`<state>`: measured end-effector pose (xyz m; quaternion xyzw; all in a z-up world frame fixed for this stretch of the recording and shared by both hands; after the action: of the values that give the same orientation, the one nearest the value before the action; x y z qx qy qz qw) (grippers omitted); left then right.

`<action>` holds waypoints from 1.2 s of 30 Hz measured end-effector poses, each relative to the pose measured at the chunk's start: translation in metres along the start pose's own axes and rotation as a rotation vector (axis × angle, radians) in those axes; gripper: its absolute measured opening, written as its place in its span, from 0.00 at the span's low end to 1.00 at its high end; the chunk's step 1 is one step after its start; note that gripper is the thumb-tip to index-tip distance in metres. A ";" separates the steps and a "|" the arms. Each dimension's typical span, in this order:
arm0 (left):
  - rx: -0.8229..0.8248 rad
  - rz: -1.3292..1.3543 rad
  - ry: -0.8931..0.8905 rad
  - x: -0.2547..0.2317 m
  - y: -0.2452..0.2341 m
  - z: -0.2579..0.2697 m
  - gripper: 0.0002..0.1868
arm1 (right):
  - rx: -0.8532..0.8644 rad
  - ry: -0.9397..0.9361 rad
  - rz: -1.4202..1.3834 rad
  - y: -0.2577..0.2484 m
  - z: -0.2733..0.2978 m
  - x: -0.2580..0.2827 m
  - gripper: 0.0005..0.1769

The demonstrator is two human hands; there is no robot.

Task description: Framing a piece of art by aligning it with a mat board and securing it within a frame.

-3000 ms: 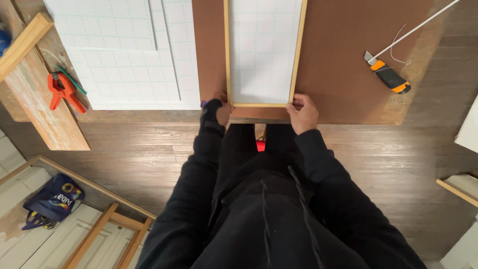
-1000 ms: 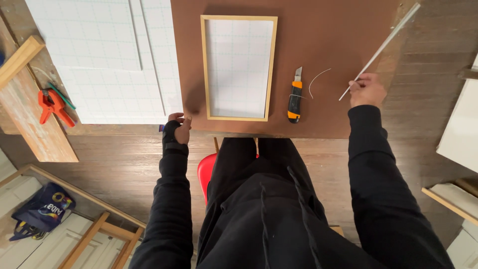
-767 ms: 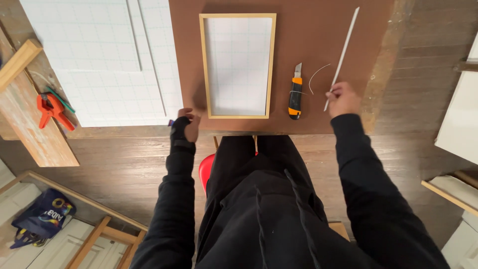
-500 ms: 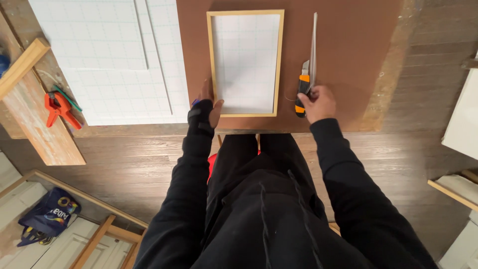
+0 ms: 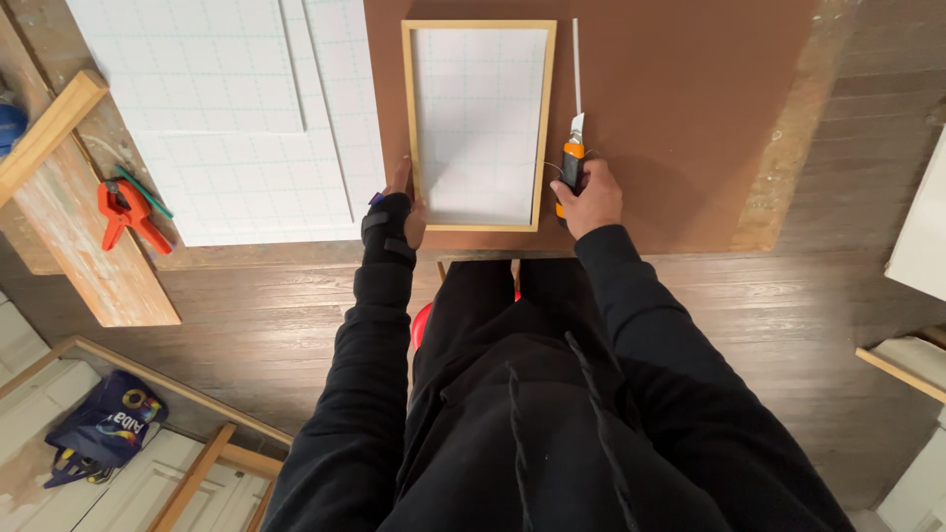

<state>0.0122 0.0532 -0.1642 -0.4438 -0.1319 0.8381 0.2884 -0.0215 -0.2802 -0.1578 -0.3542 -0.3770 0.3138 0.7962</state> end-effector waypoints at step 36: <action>-0.062 0.223 -0.173 0.096 0.028 0.116 0.45 | -0.265 -0.744 0.501 -0.069 -0.235 0.127 0.20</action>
<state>-0.1356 0.0927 -0.1749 -0.3904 -0.1320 0.8956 0.1672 0.2536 -0.2976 -0.1633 -0.3962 -0.5766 0.5513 0.4545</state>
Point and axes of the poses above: each hand's wrist, its own z-axis away from the middle knuckle, its own y-axis out of the palm, x = y × z, the point moved 2 cm from there along -z, towards the middle knuckle, and after that the axes turned 13 degrees about z, right-handed, at the moved point
